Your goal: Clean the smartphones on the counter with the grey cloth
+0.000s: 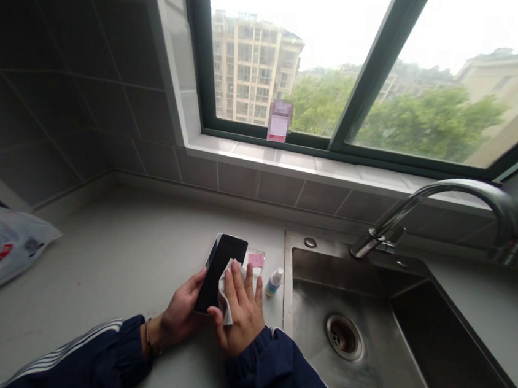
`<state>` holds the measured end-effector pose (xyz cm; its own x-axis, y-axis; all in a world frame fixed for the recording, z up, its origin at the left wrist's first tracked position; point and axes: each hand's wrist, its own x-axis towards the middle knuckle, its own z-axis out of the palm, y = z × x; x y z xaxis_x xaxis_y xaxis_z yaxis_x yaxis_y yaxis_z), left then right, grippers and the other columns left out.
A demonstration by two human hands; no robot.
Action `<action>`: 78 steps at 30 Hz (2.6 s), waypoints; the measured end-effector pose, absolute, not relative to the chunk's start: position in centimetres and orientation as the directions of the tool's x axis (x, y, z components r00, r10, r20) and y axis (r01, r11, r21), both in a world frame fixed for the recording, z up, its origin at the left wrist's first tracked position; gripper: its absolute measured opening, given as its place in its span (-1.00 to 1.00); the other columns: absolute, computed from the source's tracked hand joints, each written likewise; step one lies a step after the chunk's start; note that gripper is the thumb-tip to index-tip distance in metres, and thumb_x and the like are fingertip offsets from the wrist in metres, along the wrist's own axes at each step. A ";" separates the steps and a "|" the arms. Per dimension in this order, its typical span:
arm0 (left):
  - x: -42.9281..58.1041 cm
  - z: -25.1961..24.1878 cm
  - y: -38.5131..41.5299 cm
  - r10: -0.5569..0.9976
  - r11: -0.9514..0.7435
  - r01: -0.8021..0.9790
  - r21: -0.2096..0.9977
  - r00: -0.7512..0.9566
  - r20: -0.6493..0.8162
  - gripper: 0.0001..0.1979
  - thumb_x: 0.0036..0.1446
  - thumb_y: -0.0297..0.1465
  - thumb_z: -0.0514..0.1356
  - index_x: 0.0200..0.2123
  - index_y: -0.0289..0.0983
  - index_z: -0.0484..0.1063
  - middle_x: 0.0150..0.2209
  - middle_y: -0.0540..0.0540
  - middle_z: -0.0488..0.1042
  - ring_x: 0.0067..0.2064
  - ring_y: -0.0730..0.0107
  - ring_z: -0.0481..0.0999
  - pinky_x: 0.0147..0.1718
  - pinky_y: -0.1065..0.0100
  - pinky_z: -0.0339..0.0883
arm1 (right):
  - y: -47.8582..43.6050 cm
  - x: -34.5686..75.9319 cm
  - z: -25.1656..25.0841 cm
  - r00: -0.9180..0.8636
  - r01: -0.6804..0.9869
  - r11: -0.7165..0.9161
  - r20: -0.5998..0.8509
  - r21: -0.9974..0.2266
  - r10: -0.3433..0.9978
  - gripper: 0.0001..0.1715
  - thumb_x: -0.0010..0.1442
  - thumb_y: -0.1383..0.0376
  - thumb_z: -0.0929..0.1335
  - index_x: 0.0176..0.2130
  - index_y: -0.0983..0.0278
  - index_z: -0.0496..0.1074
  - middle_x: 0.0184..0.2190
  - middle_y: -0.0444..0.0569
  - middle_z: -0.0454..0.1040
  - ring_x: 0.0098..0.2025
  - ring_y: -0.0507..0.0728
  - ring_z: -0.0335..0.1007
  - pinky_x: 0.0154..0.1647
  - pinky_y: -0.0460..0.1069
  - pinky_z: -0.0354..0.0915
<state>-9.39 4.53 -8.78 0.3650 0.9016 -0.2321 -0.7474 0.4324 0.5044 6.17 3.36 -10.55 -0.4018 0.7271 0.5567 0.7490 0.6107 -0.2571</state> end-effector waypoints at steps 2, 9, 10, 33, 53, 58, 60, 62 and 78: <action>-9.2 -8.6 4.6 0.929 0.370 -0.765 0.528 0.289 -0.232 -0.64 0.25 -0.27 0.13 -0.01 -0.35 0.52 -0.10 -0.19 0.62 -0.02 0.09 0.57 0.12 0.15 0.31 | 3.1 6.0 -10.6 -0.431 0.737 0.629 0.547 -0.246 0.718 -0.24 0.39 0.08 0.14 0.40 0.41 -0.08 0.40 0.18 -0.08 0.43 0.47 -0.38 0.35 0.40 -0.21; -9.4 -8.0 5.0 0.903 0.427 -0.790 0.441 0.401 -0.157 -0.51 0.33 -0.21 0.01 0.17 -0.40 0.37 0.07 -0.27 0.52 0.22 0.05 0.37 0.31 0.05 0.03 | 3.0 6.0 -10.3 -0.490 0.701 0.682 0.553 -0.210 0.674 -0.27 0.37 0.21 0.19 0.39 0.42 -0.06 0.38 0.19 -0.02 0.42 0.46 -0.32 0.34 0.43 -0.16; -9.5 -8.0 5.0 0.902 0.429 -0.791 0.435 0.403 -0.157 -0.50 0.33 -0.20 0.00 0.19 -0.40 0.34 0.10 -0.28 0.50 0.24 0.06 0.35 0.32 0.06 0.00 | 3.0 6.0 -10.2 -0.497 0.686 0.696 0.564 -0.211 0.660 -0.28 0.37 0.23 0.20 0.39 0.43 -0.06 0.37 0.21 0.00 0.42 0.45 -0.30 0.34 0.42 -0.13; -11.1 -8.5 5.8 0.955 0.246 -0.662 0.708 0.291 -0.060 -0.53 0.29 -0.28 0.10 0.25 -0.06 0.23 0.11 -0.18 0.45 -0.03 0.13 0.53 -0.08 0.10 0.40 | 3.5 6.7 -9.2 -0.333 0.534 0.776 0.760 -0.335 0.558 -0.27 0.23 0.52 0.23 0.34 0.26 0.13 0.17 0.11 0.40 0.22 0.23 0.32 0.16 0.17 0.39; -10.2 -8.8 5.5 0.774 0.153 -0.369 0.917 0.621 0.121 -0.25 -0.03 -0.07 0.35 0.20 -0.27 0.34 0.13 -0.27 0.43 0.15 -0.10 0.36 0.07 0.12 0.24 | 2.6 6.6 -8.9 -0.382 0.378 0.680 0.563 -0.629 0.733 0.02 0.28 -0.27 -0.05 0.43 0.31 -0.29 0.45 0.07 -0.36 0.44 0.43 -0.43 0.39 0.35 -0.34; -10.3 -8.2 5.6 0.695 0.133 -0.307 0.942 0.707 0.132 -0.29 -0.03 -0.06 0.33 0.14 -0.30 0.39 0.02 -0.23 0.49 0.02 -0.02 0.45 -0.05 0.21 0.27 | 2.8 6.6 -9.1 -0.269 0.402 0.640 0.584 -0.654 0.766 -0.02 0.32 -0.22 -0.06 0.43 0.34 -0.30 0.45 0.06 -0.37 0.44 0.41 -0.47 0.39 0.35 -0.30; -10.4 -8.3 5.5 0.718 0.139 -0.317 0.938 0.685 0.125 -0.35 -0.03 -0.07 0.32 0.07 -0.32 0.45 -0.04 -0.21 0.51 -0.02 0.03 0.46 -0.10 0.26 0.28 | 2.9 6.6 -9.2 -0.280 0.410 0.628 0.564 -0.662 0.777 -0.07 0.35 -0.17 -0.04 0.43 0.34 -0.32 0.45 0.07 -0.38 0.44 0.38 -0.45 0.40 0.33 -0.26; -10.6 -8.5 5.3 0.763 0.184 -0.353 0.917 0.640 0.093 -0.43 -0.02 -0.11 0.31 0.00 -0.34 0.49 -0.10 -0.19 0.54 -0.08 0.09 0.48 -0.17 0.31 0.28 | 3.1 6.5 -9.5 -0.305 0.432 0.620 0.540 -0.655 0.784 -0.11 0.37 -0.13 -0.02 0.43 0.33 -0.32 0.44 0.07 -0.37 0.44 0.36 -0.41 0.39 0.30 -0.21; -10.5 -8.6 5.0 0.823 0.513 -0.601 0.613 0.548 -0.153 -0.60 0.21 -0.22 0.13 -0.01 -0.34 0.53 -0.05 -0.21 0.59 0.16 0.03 0.42 0.30 0.09 -0.09 | 1.8 6.4 -7.8 -0.603 0.412 0.819 0.553 -0.400 0.574 -0.13 0.38 -0.13 0.00 0.41 0.36 -0.12 0.42 0.17 -0.19 0.43 0.40 -0.27 0.38 0.33 -0.18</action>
<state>-10.50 5.01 -8.63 0.5475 0.8228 -0.1525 -0.6007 0.5134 0.6129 6.37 1.80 -7.82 -0.6034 0.5742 0.5534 0.4121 0.8186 -0.4000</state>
